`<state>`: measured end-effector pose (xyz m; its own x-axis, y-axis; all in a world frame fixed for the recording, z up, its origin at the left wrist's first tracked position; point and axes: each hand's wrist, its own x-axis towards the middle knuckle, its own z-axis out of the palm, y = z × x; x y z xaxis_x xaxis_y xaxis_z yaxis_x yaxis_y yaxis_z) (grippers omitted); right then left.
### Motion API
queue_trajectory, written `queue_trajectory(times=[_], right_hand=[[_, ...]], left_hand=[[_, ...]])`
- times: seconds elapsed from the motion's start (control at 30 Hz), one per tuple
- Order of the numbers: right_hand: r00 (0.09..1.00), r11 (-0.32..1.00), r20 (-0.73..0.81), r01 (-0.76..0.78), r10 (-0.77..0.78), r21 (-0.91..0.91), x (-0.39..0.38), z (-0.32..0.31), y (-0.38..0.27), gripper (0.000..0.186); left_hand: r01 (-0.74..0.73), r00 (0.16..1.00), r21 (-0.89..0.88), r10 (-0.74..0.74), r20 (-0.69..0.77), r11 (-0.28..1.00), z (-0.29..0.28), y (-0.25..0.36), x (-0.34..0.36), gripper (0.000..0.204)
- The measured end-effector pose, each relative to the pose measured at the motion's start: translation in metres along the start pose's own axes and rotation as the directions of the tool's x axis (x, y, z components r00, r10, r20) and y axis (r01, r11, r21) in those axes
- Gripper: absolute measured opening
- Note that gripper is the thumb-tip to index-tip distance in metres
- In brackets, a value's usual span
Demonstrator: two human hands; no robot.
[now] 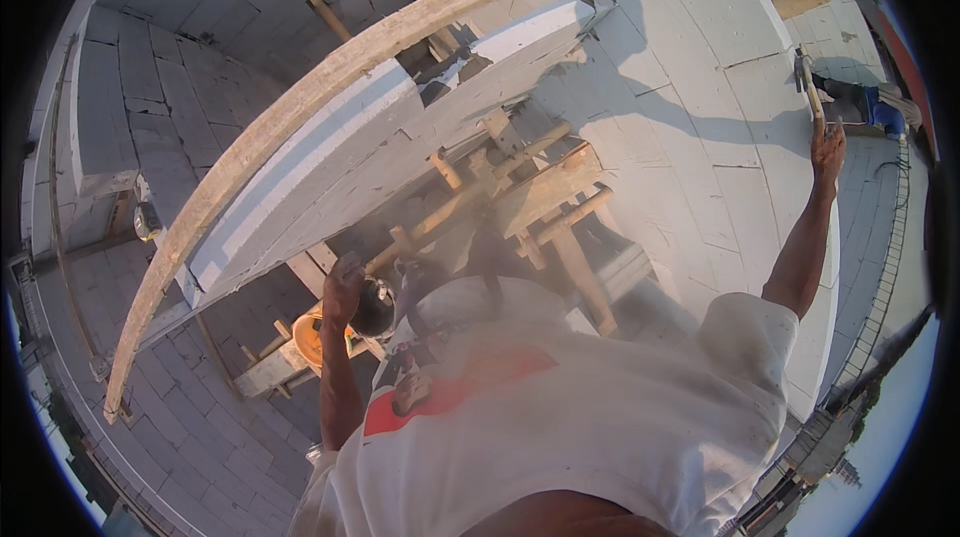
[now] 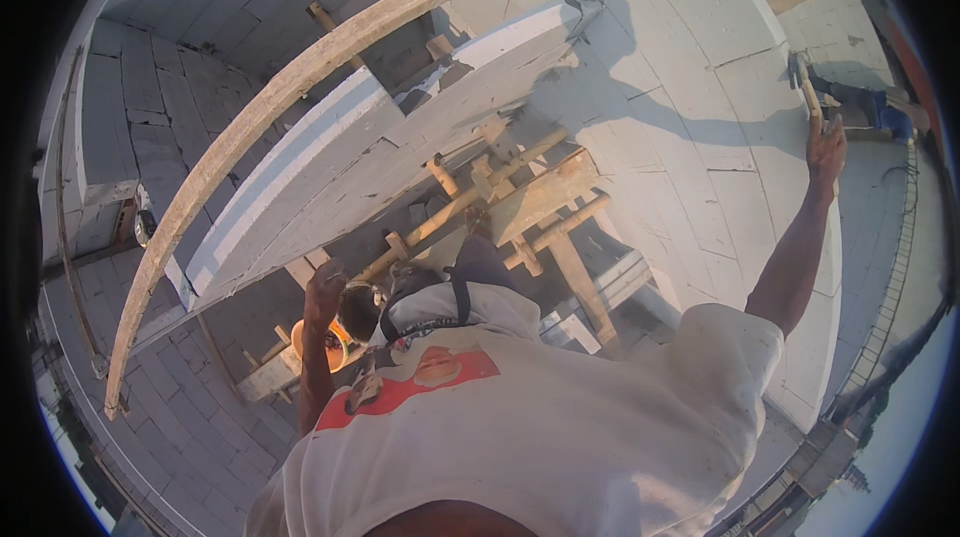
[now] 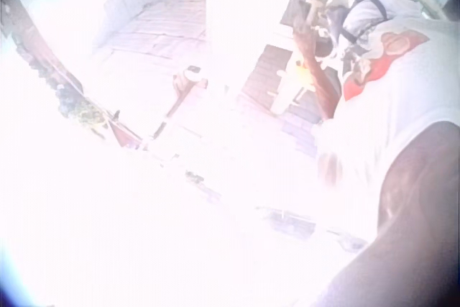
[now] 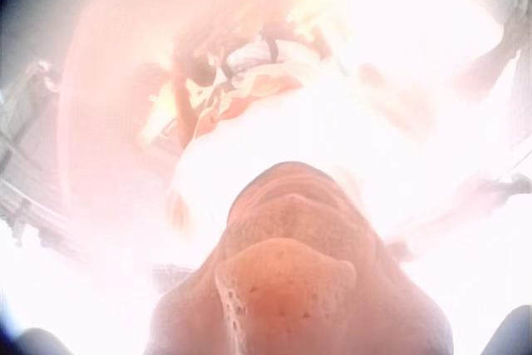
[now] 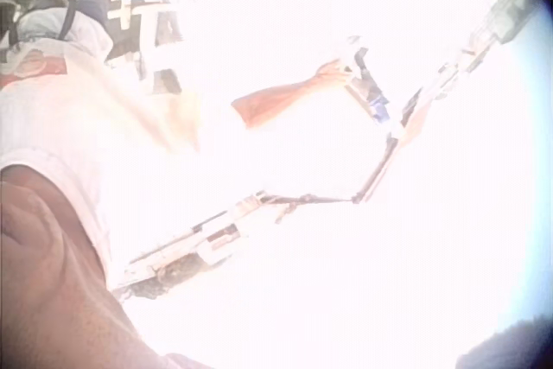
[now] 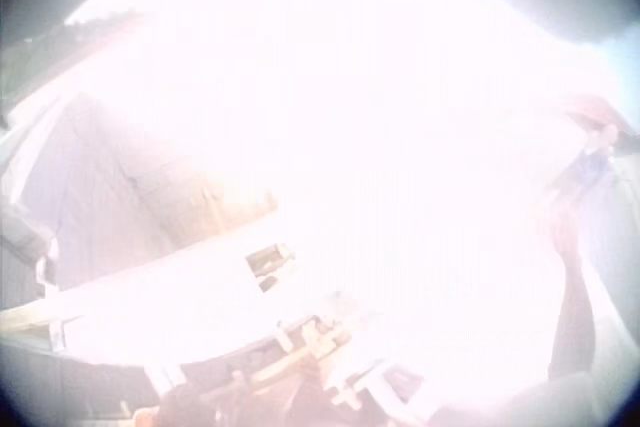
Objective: The person applies mortar to a curved wall using a trowel, then places white rectangular tiles onto the mortar. They use a hammer to tap the tiles into place and a tape measure to check alignment. The person repeats this process, applying mortar and setting tiles along the curved surface.
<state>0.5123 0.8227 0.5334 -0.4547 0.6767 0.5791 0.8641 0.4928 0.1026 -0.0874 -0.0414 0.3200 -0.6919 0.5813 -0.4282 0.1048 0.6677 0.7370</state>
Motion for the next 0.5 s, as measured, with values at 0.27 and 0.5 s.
queue_trajectory(times=[0.27, 0.5], right_hand=[[0.977, 0.918, 0.031, 0.209, -0.211, -0.336, 0.018, 0.036, 0.020, 0.053], [0.910, 0.707, 0.034, -0.344, 0.414, 0.618, -0.010, -0.042, -0.161, 0.048]], left_hand=[[-0.214, 0.844, 0.367, 0.360, -0.398, 0.905, -0.056, 0.132, 0.028, 0.036], [-0.048, 0.815, 0.738, 0.453, -0.361, 0.673, -0.085, 0.141, 0.090, 0.073]])
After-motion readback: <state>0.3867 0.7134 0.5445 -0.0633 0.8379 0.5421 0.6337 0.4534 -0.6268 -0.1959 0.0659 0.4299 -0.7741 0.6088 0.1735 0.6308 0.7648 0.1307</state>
